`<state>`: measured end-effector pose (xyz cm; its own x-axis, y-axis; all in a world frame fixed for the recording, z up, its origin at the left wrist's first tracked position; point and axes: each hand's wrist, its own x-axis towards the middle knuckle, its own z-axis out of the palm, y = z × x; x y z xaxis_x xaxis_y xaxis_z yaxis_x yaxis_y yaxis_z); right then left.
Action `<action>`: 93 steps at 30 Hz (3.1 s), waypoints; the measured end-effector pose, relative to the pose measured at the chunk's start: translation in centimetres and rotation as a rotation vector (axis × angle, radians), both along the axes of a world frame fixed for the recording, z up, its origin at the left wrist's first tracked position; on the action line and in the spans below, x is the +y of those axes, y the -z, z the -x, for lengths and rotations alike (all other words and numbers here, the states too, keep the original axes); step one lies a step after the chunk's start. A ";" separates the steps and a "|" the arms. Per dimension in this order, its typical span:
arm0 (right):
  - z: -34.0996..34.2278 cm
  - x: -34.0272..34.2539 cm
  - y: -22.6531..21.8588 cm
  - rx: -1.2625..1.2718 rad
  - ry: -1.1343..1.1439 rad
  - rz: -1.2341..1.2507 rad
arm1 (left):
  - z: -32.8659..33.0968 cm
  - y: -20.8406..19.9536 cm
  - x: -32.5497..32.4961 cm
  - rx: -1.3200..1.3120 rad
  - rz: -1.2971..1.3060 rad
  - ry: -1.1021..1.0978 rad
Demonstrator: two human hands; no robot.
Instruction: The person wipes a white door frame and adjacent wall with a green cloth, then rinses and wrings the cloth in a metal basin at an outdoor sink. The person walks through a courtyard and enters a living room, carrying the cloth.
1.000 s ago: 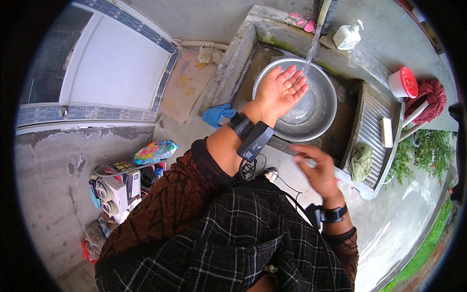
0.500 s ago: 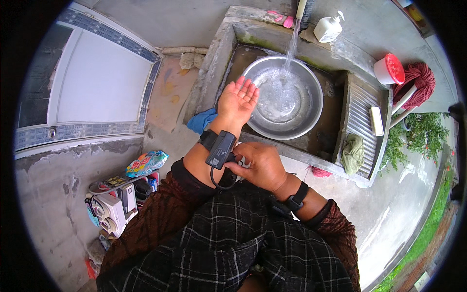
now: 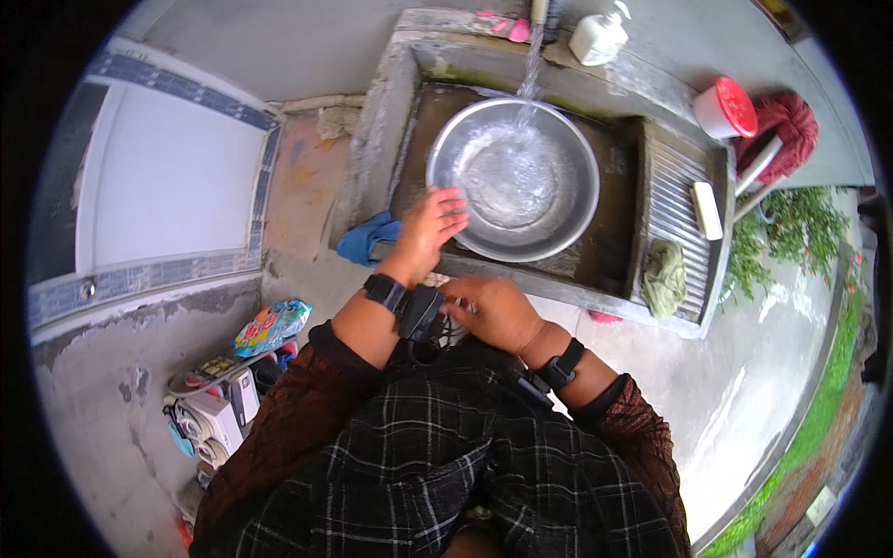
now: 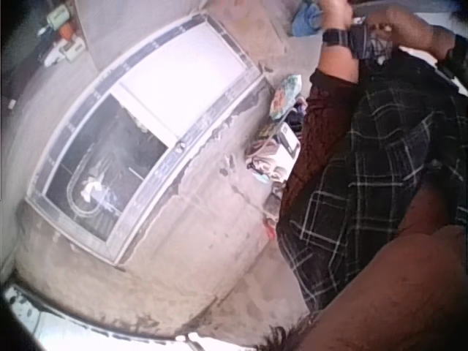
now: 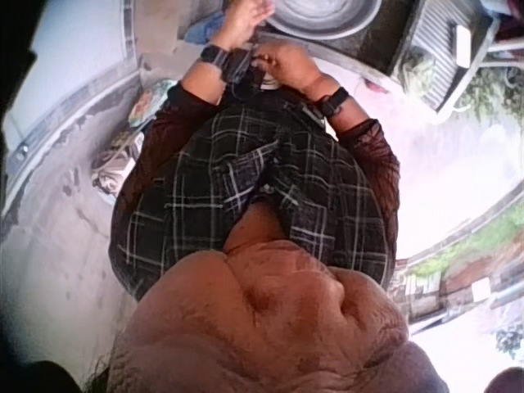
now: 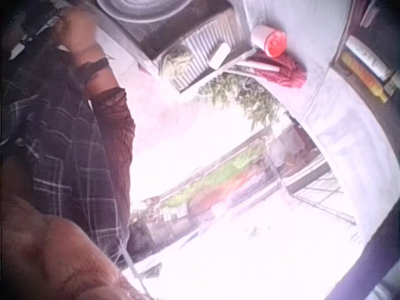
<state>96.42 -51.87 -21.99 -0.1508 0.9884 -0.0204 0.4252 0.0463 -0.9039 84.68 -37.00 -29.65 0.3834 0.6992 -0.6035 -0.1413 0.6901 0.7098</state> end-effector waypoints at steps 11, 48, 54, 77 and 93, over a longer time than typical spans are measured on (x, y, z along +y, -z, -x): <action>-19.7 -10.0 6.8 -0.832 0.908 -0.112 | 3.9 7.3 0.2 0.570 -0.650 0.309; -22.4 -14.3 13.1 -1.079 1.140 0.028 | 2.7 5.1 -0.6 1.051 -1.172 0.665; -22.4 -14.2 13.0 -1.063 1.145 0.011 | 2.8 5.2 -0.6 1.081 -1.164 0.674; -22.9 -11.9 10.7 -1.053 1.008 0.456 | 3.0 5.7 -0.5 1.071 -1.182 0.673; -21.4 -3.6 2.0 0.549 1.145 -0.033 | 2.8 5.1 -0.4 1.040 -1.154 0.664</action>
